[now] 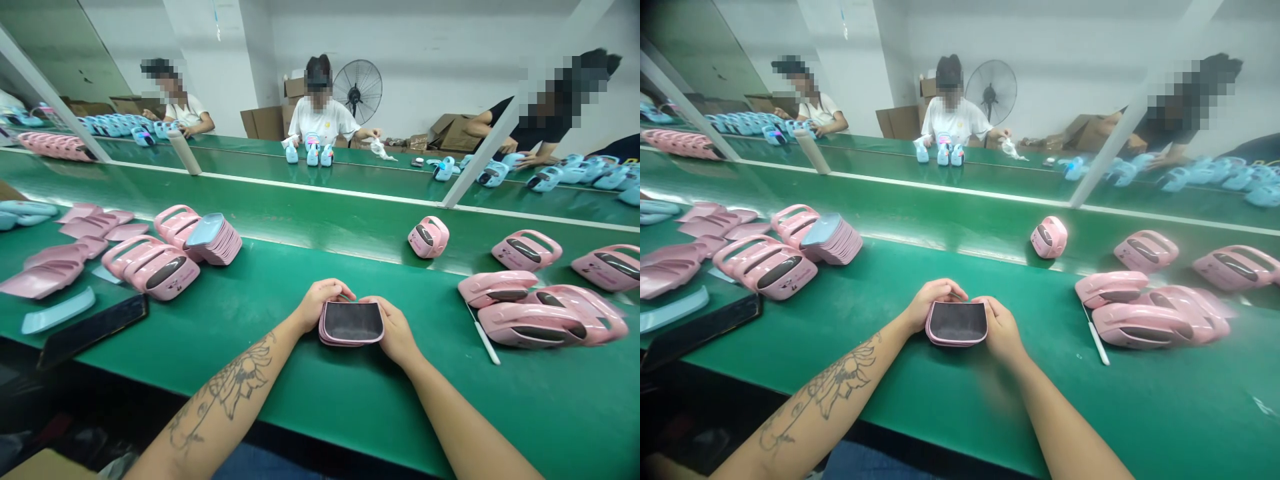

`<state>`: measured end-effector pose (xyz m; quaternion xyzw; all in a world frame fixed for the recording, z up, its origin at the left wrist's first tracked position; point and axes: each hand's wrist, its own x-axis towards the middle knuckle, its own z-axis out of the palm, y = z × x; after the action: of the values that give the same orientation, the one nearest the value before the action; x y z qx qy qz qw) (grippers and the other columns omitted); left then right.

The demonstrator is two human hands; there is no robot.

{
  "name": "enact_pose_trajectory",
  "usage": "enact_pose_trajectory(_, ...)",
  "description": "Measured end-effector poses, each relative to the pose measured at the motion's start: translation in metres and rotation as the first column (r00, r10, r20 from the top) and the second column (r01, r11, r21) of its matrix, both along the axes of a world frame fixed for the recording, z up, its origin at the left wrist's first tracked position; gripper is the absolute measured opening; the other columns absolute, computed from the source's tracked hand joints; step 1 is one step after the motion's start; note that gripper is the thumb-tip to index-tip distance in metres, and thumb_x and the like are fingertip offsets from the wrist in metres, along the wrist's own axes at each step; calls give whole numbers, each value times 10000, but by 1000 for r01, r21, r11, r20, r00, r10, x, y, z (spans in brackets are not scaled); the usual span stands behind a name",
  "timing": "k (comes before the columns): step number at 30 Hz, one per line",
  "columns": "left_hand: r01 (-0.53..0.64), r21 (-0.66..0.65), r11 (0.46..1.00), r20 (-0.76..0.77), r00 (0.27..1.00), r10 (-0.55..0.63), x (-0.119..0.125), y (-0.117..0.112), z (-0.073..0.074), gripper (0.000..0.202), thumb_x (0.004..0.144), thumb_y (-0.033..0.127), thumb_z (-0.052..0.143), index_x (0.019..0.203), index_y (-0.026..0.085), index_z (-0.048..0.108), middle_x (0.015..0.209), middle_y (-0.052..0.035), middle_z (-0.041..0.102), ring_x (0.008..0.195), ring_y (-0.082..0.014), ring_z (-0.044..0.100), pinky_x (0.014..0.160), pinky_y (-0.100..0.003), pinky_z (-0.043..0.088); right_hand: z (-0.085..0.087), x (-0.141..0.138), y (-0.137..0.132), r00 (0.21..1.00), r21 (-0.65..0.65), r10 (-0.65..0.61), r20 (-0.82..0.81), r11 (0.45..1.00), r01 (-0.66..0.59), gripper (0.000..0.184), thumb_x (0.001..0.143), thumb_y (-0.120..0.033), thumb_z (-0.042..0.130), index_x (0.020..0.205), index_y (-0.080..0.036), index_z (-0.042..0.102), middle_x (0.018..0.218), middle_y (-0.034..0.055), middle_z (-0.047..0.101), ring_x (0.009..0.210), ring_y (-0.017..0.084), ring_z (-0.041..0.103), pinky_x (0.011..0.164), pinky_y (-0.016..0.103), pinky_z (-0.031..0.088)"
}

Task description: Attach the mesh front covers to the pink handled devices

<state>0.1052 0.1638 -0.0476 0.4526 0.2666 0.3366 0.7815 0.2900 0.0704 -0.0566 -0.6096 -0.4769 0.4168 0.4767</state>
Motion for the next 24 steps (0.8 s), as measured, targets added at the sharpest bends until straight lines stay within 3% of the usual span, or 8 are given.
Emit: enact_pose_trajectory(24, 0, 13, 1000, -3, 1000, 0, -2, 1, -1, 365, 769, 458, 809, 870, 112, 759, 922, -134, 786, 772, -233, 735, 731, -333, 573, 6, -2, -1, 1000, 5, 2, -3, 1000, -2, 481, 936, -631, 530, 949, -206, 755, 983, 80, 778, 922, 262, 682, 816, 350, 506)
